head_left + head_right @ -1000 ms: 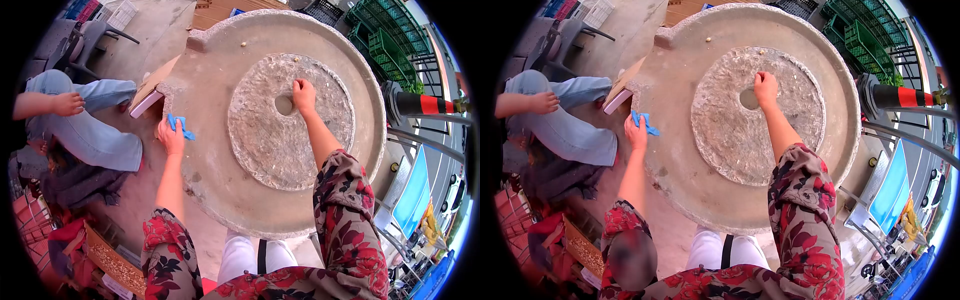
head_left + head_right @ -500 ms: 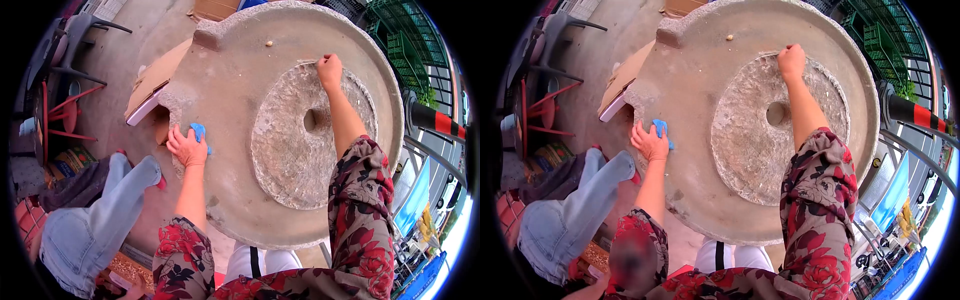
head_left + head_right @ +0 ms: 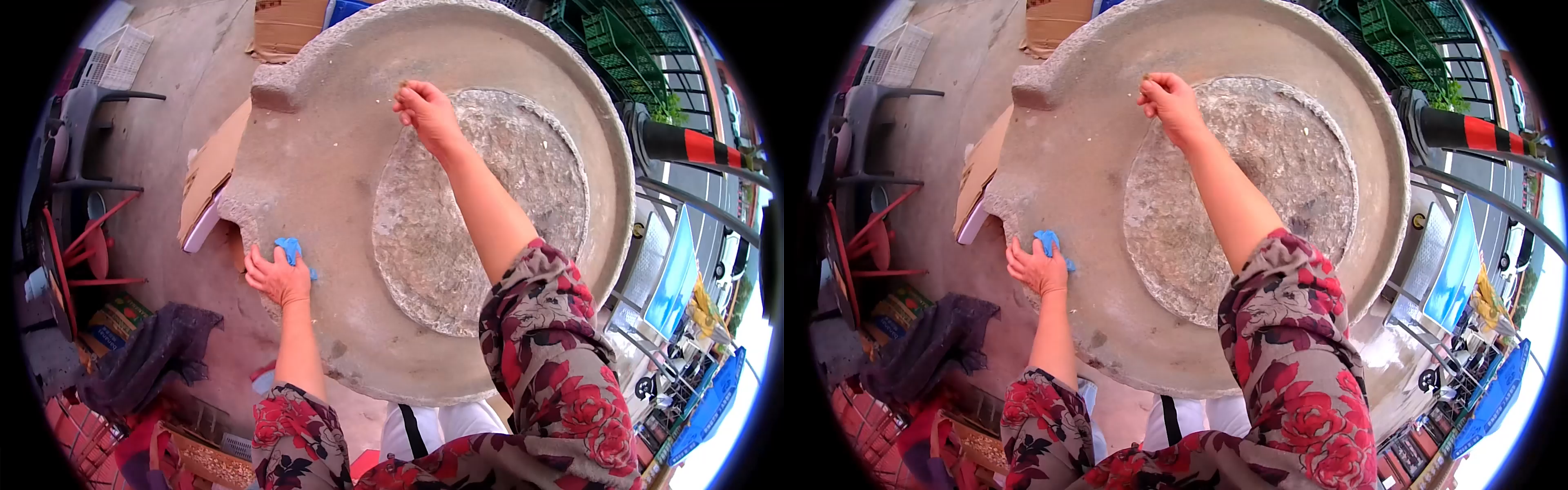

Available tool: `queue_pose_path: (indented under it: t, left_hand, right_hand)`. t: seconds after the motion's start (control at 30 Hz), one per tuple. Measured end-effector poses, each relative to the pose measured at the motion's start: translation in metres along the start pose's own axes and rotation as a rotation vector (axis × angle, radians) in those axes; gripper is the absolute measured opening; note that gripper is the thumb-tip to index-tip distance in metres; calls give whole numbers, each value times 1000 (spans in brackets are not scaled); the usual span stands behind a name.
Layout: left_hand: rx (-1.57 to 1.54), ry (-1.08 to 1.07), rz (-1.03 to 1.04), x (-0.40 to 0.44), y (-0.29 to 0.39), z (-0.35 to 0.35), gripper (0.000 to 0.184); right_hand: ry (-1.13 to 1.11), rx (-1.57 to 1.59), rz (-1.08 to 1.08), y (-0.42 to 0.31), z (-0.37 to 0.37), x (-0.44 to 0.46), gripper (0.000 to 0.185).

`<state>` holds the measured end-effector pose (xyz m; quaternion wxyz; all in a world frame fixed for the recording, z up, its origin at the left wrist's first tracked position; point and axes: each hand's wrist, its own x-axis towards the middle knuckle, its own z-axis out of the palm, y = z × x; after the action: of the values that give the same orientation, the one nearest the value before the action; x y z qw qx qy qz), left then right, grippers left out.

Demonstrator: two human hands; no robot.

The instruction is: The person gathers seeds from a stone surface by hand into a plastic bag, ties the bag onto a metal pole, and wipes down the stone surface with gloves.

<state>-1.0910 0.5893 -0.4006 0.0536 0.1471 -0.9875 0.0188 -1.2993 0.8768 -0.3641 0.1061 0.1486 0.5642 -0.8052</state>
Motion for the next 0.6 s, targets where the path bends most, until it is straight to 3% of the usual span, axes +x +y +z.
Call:
queue_pose_path:
  t: [0.03, 0.17, 0.23, 0.27, 0.33, 0.43, 0.5, 0.6]
  left_hand:
    - [9, 17, 1, -1, -1, 1, 23]
    - [55, 53, 15, -2, -2, 6, 23]
    - [84, 76, 25, -4, -5, 11, 22]
    - [103, 80, 26, -4, -4, 10, 23]
    - [96, 115, 40, -5, -5, 12, 23]
    - [94, 115, 46, -5, -8, 14, 32]
    - [67, 115, 38, -5, -15, 18, 39]
    - [-290, 100, -20, -4, -27, 15, 47]
  right_hand:
    - [-66, 306, 22, -8, -32, -24, 19]
    - [128, 415, 108, -44, -136, -116, 23]
    - [49, 445, 142, -35, -238, -113, 26]
    - [347, 113, 133, -40, -250, -104, 27]
    - [700, -509, 52, -37, -268, -85, 31]
    - [798, -1280, 2, -39, -257, -72, 30]
    - [770, -1245, 5, -40, -265, -68, 29]
    - [685, -1330, -5, -36, -267, -66, 28]
